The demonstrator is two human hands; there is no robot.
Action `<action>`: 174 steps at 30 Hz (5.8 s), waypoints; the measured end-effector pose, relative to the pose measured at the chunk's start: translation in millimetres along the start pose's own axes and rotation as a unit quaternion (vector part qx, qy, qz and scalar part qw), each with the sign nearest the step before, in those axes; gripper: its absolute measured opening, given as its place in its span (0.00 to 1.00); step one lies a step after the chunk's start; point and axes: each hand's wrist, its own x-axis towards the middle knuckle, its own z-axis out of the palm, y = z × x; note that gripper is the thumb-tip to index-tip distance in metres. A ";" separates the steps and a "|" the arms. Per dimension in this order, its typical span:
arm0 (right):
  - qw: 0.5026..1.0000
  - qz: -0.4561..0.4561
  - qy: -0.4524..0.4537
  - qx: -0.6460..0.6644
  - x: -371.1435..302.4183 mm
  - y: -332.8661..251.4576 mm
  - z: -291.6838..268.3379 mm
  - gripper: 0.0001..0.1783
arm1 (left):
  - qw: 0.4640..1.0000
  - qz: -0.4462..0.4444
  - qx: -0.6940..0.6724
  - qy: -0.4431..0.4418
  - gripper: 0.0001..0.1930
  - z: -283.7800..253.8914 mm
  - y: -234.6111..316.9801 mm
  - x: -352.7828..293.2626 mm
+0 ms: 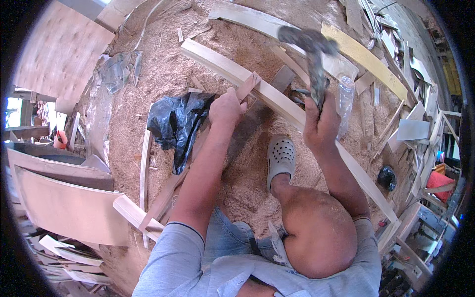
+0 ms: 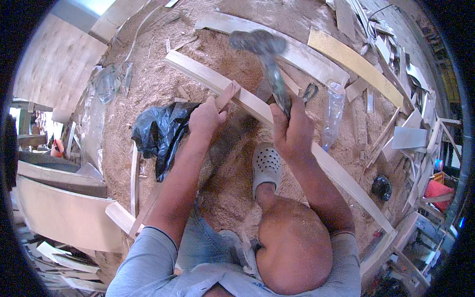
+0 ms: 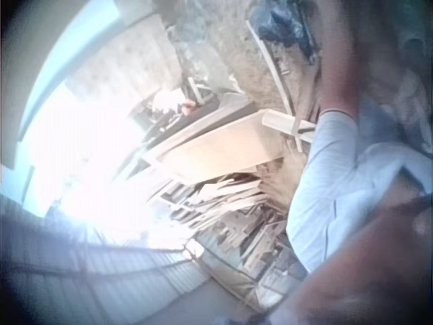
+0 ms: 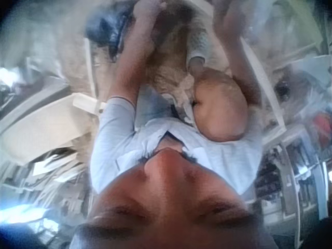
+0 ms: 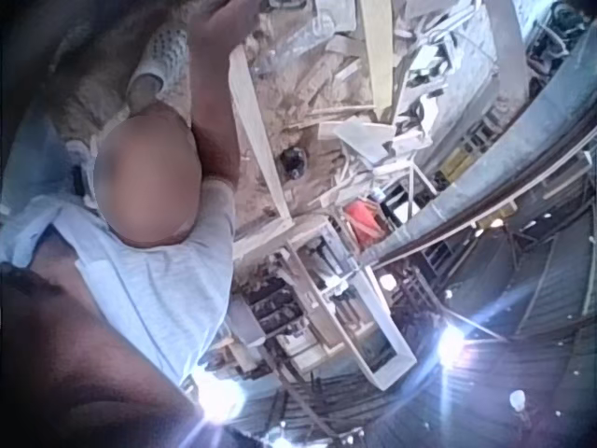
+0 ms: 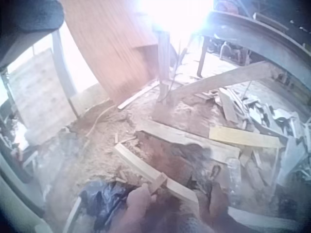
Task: The person constructs a wooden frame by positioning wooden boards together and hammering nails into the wood.
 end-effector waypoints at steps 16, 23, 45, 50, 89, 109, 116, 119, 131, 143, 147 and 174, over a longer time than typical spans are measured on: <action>0.946 0.056 -0.226 -0.225 -15.3 40.2 24.9 0.18 | 0.999 0.017 0.033 -0.003 0.24 7.6 0.9 -0.1; 0.984 0.112 -0.117 -0.071 -35.2 50.5 12.6 0.19 | 0.994 0.045 -0.083 0.050 0.26 5.6 -8.6 2.9; 0.985 0.123 -0.091 -0.085 -39.2 81.7 12.3 0.21 | 0.976 0.088 -0.053 0.191 0.21 45.6 7.0 -26.3; 0.981 0.147 -0.092 -0.088 -39.7 87.0 6.5 0.22 | 0.883 0.281 -0.193 0.323 0.17 2.4 -14.8 -74.3; 0.990 0.137 -0.025 -0.003 -35.5 82.7 14.4 0.20 | 0.933 0.024 -0.029 0.357 0.10 -232.2 -175.6 -214.8; 0.980 0.175 -0.081 -0.045 -44.1 79.4 14.0 0.24 | 0.975 -0.008 -0.013 0.223 0.11 2.9 -174.1 -103.3; 0.981 0.170 -0.088 -0.034 -40.0 72.0 17.1 0.22 | 0.991 -0.115 0.053 -0.038 0.14 -6.0 -194.6 -23.2; 0.985 0.155 -0.066 -0.026 -41.9 72.1 24.4 0.21 | 0.985 -0.121 0.046 -0.114 0.14 6.8 -202.8 0.3; 0.978 0.187 -0.083 -0.037 -41.5 74.8 16.4 0.20 | 0.985 -0.135 0.045 -0.099 0.14 12.2 -192.9 12.3; 0.979 0.178 -0.090 -0.043 -38.4 71.5 20.4 0.20 | 0.985 -0.135 0.049 -0.095 0.13 8.9 -190.8 23.9; 0.977 0.186 -0.099 -0.046 -38.6 74.8 18.3 0.20 | 0.985 -0.132 0.054 -0.092 0.13 7.3 -192.5 27.0; 0.982 0.166 -0.084 -0.027 -38.3 74.3 27.4 0.21 | 0.984 -0.025 0.152 -0.094 0.09 -12.4 -217.4 -41.3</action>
